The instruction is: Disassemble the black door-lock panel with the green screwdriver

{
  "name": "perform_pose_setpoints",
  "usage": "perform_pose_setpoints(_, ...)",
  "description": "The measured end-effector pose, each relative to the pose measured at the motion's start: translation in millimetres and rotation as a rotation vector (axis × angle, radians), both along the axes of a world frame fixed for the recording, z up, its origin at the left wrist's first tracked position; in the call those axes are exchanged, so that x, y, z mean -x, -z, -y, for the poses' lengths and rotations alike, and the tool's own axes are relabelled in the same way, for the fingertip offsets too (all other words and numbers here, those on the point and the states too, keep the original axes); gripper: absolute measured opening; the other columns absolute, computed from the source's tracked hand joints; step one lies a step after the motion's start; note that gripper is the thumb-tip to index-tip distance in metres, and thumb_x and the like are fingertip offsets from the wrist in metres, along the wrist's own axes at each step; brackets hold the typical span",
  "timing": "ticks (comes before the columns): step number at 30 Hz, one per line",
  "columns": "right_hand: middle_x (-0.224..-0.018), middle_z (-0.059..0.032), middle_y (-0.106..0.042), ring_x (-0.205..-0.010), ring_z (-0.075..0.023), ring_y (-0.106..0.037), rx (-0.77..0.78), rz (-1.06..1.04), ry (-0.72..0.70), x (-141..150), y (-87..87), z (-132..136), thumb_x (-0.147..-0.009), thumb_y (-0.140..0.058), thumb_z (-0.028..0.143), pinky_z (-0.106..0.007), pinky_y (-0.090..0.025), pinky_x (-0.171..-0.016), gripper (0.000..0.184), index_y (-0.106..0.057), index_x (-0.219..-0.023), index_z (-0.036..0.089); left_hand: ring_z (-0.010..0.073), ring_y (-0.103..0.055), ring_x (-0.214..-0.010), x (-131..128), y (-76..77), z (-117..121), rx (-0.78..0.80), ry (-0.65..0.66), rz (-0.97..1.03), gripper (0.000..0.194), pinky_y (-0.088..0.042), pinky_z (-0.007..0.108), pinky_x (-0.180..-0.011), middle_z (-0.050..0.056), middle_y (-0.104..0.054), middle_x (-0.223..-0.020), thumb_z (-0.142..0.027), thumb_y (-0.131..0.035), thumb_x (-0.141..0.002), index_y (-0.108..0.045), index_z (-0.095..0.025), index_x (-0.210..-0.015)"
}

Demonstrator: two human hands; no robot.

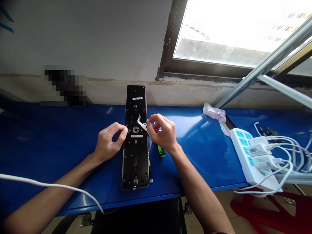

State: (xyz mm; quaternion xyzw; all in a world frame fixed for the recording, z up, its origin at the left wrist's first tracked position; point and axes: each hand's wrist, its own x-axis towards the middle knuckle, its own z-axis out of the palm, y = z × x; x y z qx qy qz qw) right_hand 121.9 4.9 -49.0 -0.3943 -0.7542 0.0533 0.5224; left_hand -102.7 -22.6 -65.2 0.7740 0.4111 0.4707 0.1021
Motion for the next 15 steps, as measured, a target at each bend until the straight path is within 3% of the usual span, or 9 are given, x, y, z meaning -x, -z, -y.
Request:
perform_pose_setpoints(10, -0.061, 0.0057, -0.059, -0.048, -0.0057, -0.044, -0.031, 0.198, -0.088, -1.7, 6.7, -3.3, -0.098, -0.061, 0.021, -0.022, -0.038, -0.051, 0.019, -0.062, -0.078, 0.021, 0.0126, -0.057, -0.072, -0.4, -0.6, 1.9, 0.02, -0.004, -0.008, 0.013, -0.049, 0.027, -0.072, -0.002, -0.06, -0.08, -0.018, -0.056, -0.102, -0.061, -0.02, -0.091)
perform_pose_setpoints(13, -0.061, 0.0051, -0.058, -0.05, -0.0064, -0.043, -0.031, 0.221, -0.085, -2.8, 6.8, -3.6, -0.098, -0.059, 0.021, -0.023, -0.038, -0.052, 0.021, -0.062, -0.077, 0.021, 0.0154, -0.061, -0.084, -0.9, -0.5, 1.8, -0.009, -0.053, 0.014, 0.007, -0.053, 0.031, -0.08, 0.001, -0.063, -0.094, -0.019, -0.057, -0.102, -0.063, -0.021, -0.102)
perform_pose_setpoints(15, -0.06, 0.0051, -0.055, -0.051, -0.0071, -0.042, -0.031, 0.236, -0.079, -3.7, 6.2, -4.0, -0.099, -0.058, 0.022, -0.024, -0.037, -0.052, 0.024, -0.061, -0.076, 0.021, 0.0192, -0.062, -0.097, -0.8, 1.1, 0.1, -0.032, -0.097, 0.032, 0.014, -0.055, 0.035, -0.086, 0.005, -0.063, -0.108, -0.021, -0.058, -0.101, -0.063, -0.022, -0.114)
